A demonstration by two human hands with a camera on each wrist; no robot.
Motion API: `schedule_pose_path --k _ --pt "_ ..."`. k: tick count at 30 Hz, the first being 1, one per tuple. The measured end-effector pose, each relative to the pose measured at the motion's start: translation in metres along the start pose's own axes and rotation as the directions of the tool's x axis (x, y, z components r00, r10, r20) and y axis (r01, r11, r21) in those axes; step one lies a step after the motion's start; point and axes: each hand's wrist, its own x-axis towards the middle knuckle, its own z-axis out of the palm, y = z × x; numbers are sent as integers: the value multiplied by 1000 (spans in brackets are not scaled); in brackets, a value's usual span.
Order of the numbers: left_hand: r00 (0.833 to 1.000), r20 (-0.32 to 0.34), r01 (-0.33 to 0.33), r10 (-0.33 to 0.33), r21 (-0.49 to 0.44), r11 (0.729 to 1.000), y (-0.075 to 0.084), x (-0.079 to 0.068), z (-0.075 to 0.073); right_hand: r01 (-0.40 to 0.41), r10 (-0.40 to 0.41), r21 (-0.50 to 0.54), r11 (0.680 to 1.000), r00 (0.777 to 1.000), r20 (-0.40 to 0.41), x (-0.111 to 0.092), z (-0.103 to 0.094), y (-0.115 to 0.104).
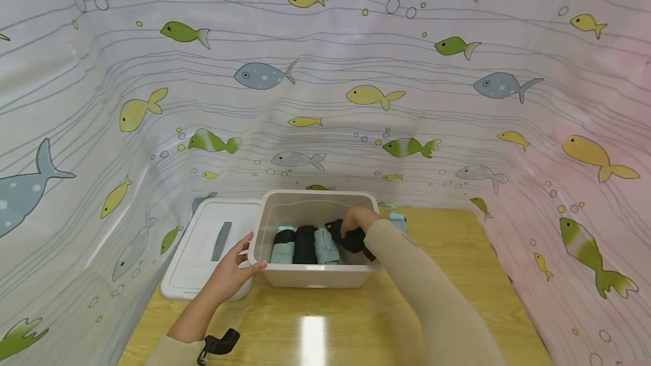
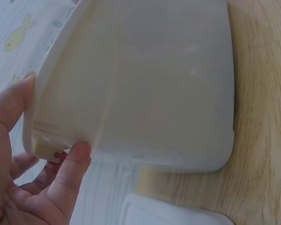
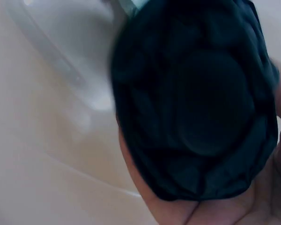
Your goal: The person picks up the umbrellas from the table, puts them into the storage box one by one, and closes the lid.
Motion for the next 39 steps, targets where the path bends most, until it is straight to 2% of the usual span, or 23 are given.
schedule_pose_path --k 5,11,18,22,24,25,28,30,32,35,39 --pt "1000 -3 8 -8 -1 1000 -1 0 0 -4 1 30 1000 996 90 10 6 4" --pt "1000 -1 -9 9 1 1000 0 1 -1 -76 46 190 979 986 157 18 18 11" --pt "1000 3 -21 21 1 1000 -1 2 0 -127 87 193 973 976 201 22 25 17" --pt "1000 -3 -21 21 -11 1000 -2 2 1 -138 80 276 951 975 209 22 28 19" --pt "1000 -2 -25 25 -7 1000 -3 2 0 -170 89 358 918 969 232 21 29 18" --pt "1000 -2 -20 20 -6 1000 -3 2 1 -200 100 410 890 963 251 20 30 17" --pt "1000 -3 -11 11 0 1000 -2 3 1 -302 138 560 771 938 317 20 31 14" --pt "1000 -5 2 -2 3 1000 -1 3 1 -355 156 611 707 922 355 20 32 11" --pt "1000 -7 14 -14 9 1000 0 2 1 -379 167 629 679 913 371 21 32 8" --pt "1000 -7 18 -18 14 1000 1 2 1 -365 164 601 711 918 362 21 33 4" --pt "1000 -2 15 -15 14 1000 1 2 1 -311 154 571 760 940 306 19 35 -1"
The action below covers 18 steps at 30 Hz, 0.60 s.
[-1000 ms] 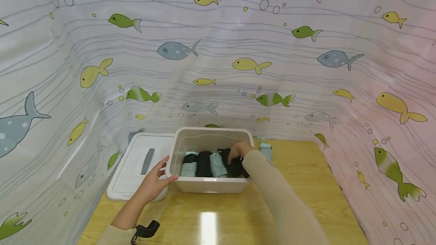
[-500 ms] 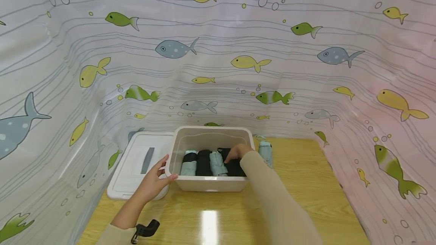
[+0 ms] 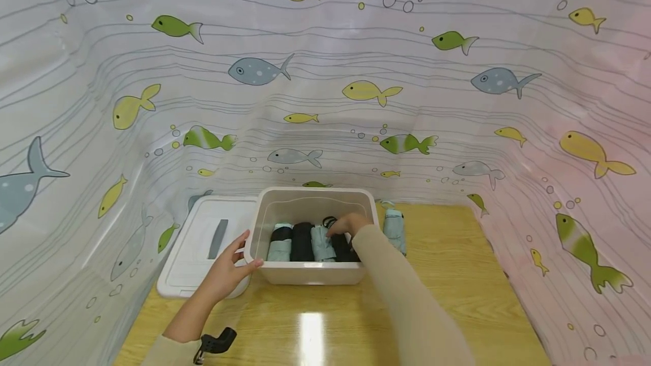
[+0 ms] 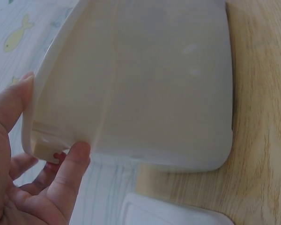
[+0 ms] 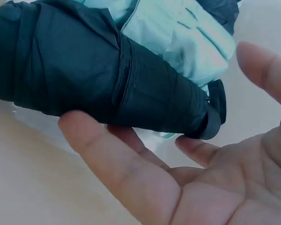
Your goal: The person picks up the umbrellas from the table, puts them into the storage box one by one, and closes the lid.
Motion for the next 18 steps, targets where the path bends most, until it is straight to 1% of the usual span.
schedule_pose_path --k 5,8,12,15,16,18 --pt "1000 -4 2 -2 6 1000 0 1 0 33 -35 -42 999 998 -44 -4 3 -4" --pt "1000 -12 -3 3 19 1000 -1 1 0 29 -37 -82 996 995 -93 -6 6 -8" --pt "1000 -9 10 -10 19 1000 0 0 1 26 -48 -141 990 987 -152 -7 8 -10" --pt "1000 -1 27 -27 9 1000 1 0 1 32 -49 -122 992 990 -133 -8 9 -8" --pt "1000 -1 28 -28 10 1000 1 0 1 41 -55 -115 993 992 -117 -3 8 -6" --pt "1000 0 23 -23 9 1000 1 1 1 46 -54 -85 995 994 -92 -3 8 -5"
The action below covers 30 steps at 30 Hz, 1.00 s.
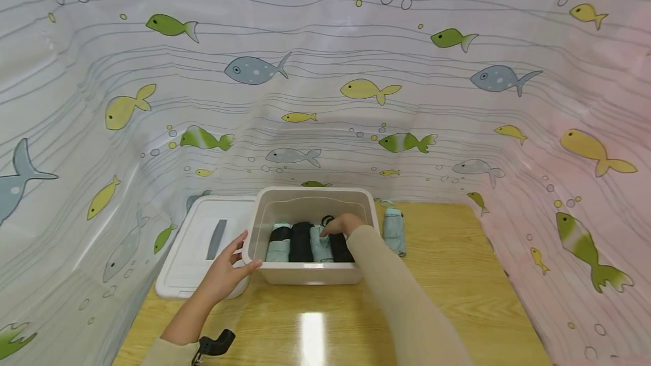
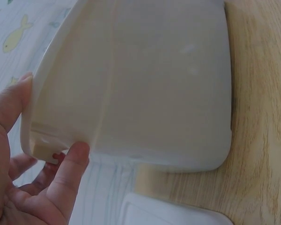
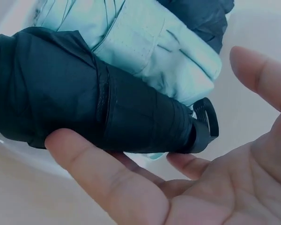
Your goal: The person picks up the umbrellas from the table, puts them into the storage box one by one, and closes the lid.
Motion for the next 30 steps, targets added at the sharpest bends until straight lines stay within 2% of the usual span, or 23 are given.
schedule_pose_path --k 6,14,22,30 --pt "1000 0 -16 16 3 1000 -1 0 0 5 -5 -10 1000 999 47 -3 -4 1" --pt "1000 -6 -5 5 8 1000 0 0 1 -14 14 -3 1000 994 109 -4 -10 5" --pt "1000 -4 -18 18 10 1000 -2 2 1 -12 16 -44 999 997 78 -1 -13 11" --pt "1000 1 -3 3 -2 1000 0 0 0 -100 84 122 988 988 129 0 -13 10"
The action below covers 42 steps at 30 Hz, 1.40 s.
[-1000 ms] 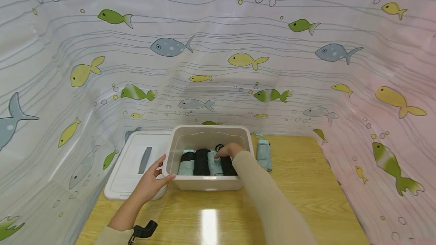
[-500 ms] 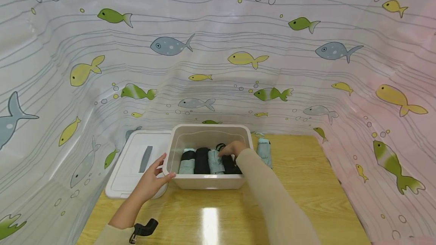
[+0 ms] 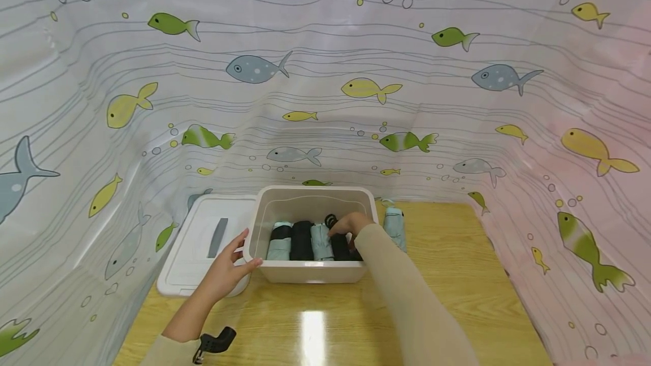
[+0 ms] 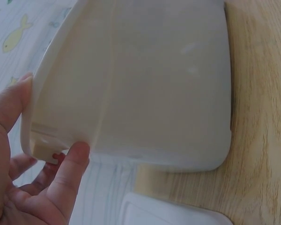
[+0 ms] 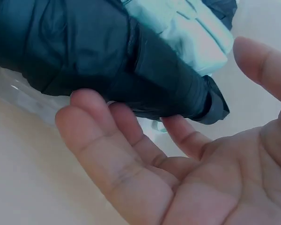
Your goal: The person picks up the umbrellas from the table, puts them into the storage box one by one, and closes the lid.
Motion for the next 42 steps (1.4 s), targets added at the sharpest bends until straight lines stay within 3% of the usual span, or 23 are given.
schedule_pose_path --k 10,22,35,42 --pt "1000 -4 -13 13 2 1000 1 -1 0 -4 4 -6 1000 1000 17 -2 1 -7" --pt "1000 4 -16 16 -11 1000 0 -1 0 22 -23 -15 1000 998 -57 6 -1 2" --pt "1000 2 -28 28 -11 1000 3 -2 0 29 -28 7 1000 995 -99 2 1 4" --pt "999 -13 -32 32 39 999 0 -2 0 26 -26 -1 1000 992 -122 -8 0 1"
